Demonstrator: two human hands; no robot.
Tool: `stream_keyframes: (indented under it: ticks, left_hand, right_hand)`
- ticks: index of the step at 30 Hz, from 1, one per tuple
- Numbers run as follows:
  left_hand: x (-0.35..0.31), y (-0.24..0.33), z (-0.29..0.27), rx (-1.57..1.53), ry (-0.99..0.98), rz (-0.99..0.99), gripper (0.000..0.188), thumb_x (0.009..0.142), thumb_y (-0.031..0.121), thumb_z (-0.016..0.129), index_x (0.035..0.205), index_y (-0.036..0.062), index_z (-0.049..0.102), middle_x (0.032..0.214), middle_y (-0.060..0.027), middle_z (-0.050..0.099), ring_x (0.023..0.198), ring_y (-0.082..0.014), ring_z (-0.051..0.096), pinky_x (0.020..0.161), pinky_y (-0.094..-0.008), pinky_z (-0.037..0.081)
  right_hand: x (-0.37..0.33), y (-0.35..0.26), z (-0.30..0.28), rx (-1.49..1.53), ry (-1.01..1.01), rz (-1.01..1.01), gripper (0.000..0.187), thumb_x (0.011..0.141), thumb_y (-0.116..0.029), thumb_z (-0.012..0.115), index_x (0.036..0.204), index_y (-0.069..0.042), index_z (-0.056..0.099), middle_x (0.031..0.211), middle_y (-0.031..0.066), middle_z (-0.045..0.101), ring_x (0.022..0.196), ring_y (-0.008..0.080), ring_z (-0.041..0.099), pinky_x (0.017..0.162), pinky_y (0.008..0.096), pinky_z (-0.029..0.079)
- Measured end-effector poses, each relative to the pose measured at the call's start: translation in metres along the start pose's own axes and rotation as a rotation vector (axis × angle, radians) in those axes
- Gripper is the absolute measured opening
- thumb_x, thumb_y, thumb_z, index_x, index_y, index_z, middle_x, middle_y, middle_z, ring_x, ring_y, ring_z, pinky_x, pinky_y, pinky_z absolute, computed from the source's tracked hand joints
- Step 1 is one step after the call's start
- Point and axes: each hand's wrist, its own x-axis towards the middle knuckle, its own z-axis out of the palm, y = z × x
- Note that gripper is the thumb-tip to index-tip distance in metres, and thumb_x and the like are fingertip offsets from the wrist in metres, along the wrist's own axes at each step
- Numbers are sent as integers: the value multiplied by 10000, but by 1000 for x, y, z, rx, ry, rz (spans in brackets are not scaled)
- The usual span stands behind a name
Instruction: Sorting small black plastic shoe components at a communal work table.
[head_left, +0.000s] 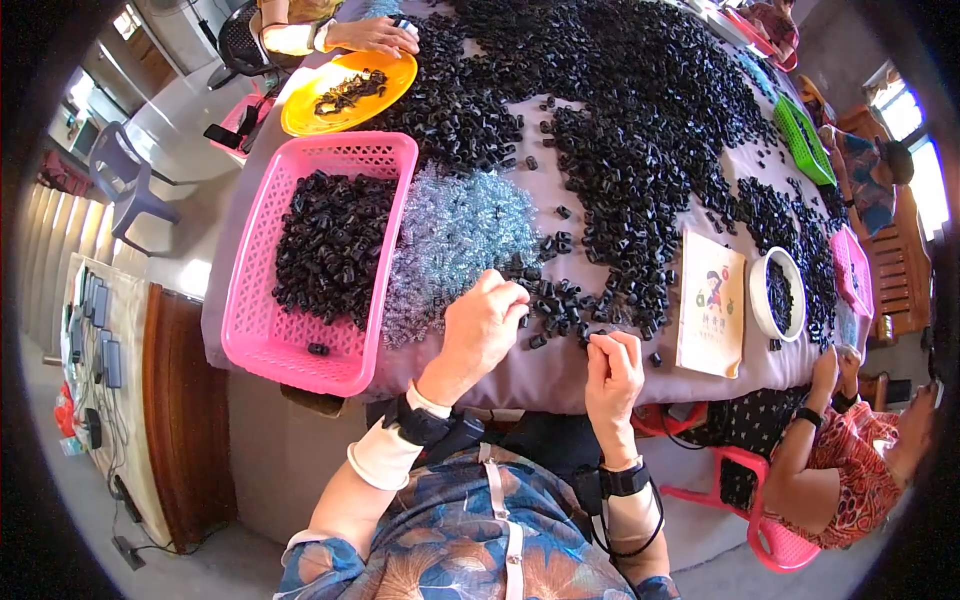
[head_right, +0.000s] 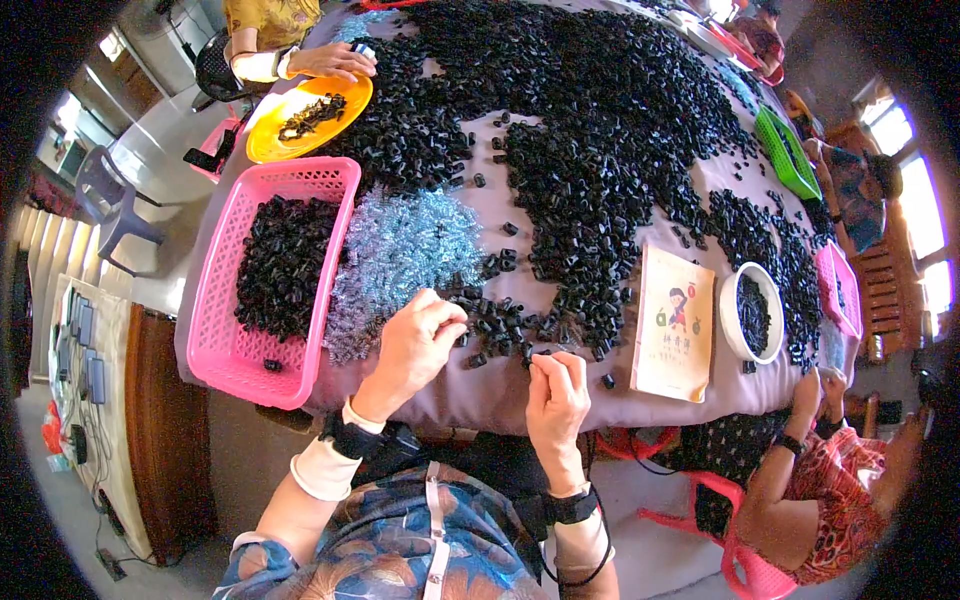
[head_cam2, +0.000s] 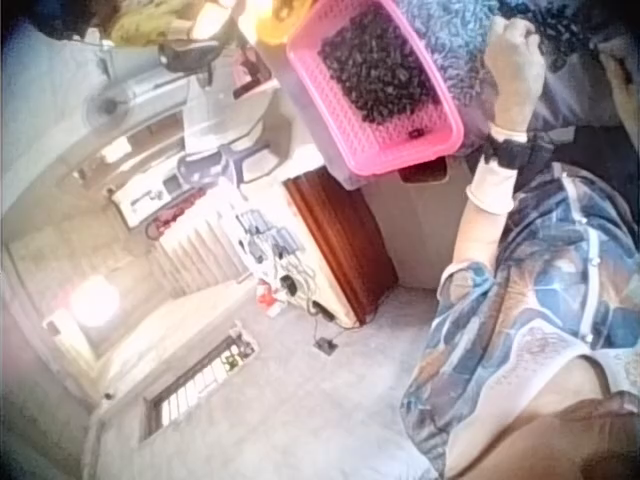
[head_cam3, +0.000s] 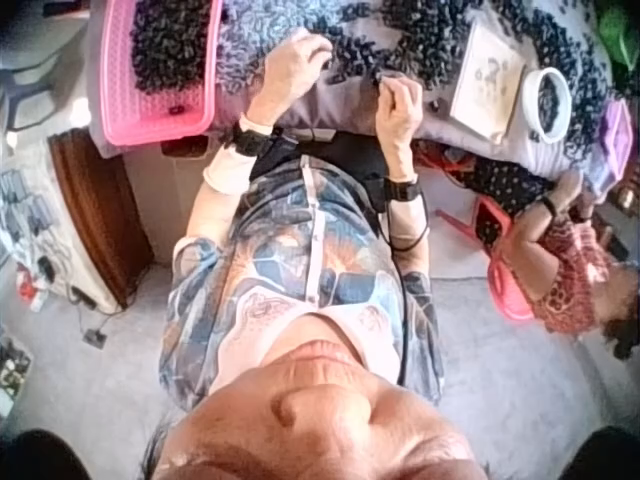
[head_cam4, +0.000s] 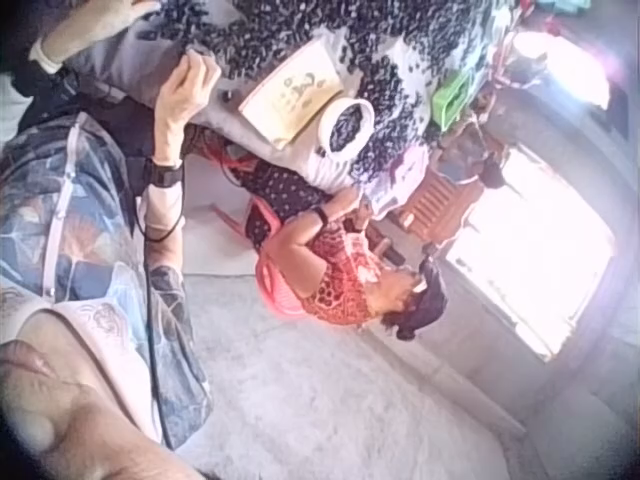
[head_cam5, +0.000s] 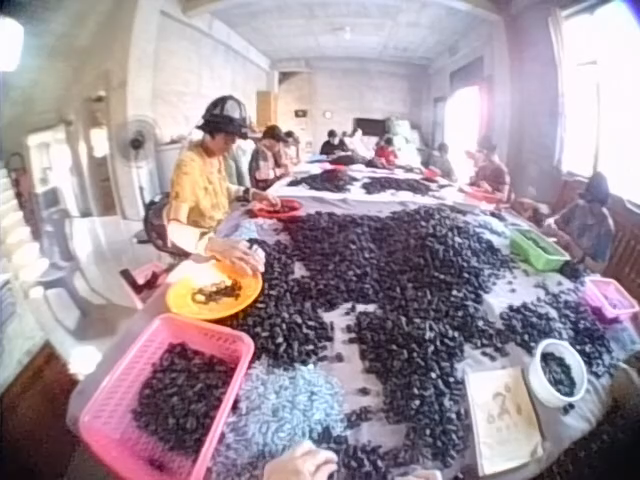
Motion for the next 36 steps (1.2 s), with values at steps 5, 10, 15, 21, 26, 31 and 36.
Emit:
stream_keyframes:
  ticks: [5,10,15,21,26,31,36]
  left_hand:
    - [6,15,6,124,-130,-104,202,726,234,730,812,88,619,840,-81,568,749,-264,609,650,-361,488]
    - [-1,17,17,271,-106,-40,185,715,174,711,825,87,590,880,-77,541,836,-267,587,681,-376,498]
    - [-2,20,19,276,-53,-40,172,717,129,678,844,86,571,891,-78,528,855,-275,571,684,-385,495]
    - [-2,8,13,104,70,1,169,723,71,667,858,64,565,805,-78,553,726,-246,578,628,-359,480]
    - [-9,-6,1,-291,112,-148,170,762,9,663,911,34,584,775,-38,602,594,-77,533,553,-225,446]
    - [-24,-17,-8,-560,69,-302,169,809,-18,637,959,22,569,780,19,573,611,-7,495,542,-168,405]
    - [-23,-21,-13,-602,60,-268,198,824,-40,610,1009,24,575,762,38,525,586,9,450,507,-164,355]
  right_hand:
    - [-2,0,-1,-36,3,-3,118,794,15,628,902,-33,626,866,110,570,730,269,586,620,331,488]
    - [-1,-2,1,-35,16,-6,137,783,24,625,895,-55,629,866,93,573,719,262,592,601,329,489]
    - [-2,-1,0,-40,12,-1,147,773,20,630,897,-60,631,867,90,570,717,261,590,602,326,488]
    - [5,-5,-6,38,-18,4,130,796,31,616,907,-37,625,878,105,568,711,252,586,601,319,483]
    - [36,-8,-8,-20,-24,-63,120,820,5,600,937,-20,614,919,123,568,773,278,587,662,334,485]
    - [73,1,13,-117,-99,-192,202,803,-7,586,1005,-10,590,1015,122,552,910,300,561,773,370,469]
    - [84,15,33,-261,-187,-179,271,771,-5,605,1042,-19,593,1065,131,540,931,344,514,790,419,454]
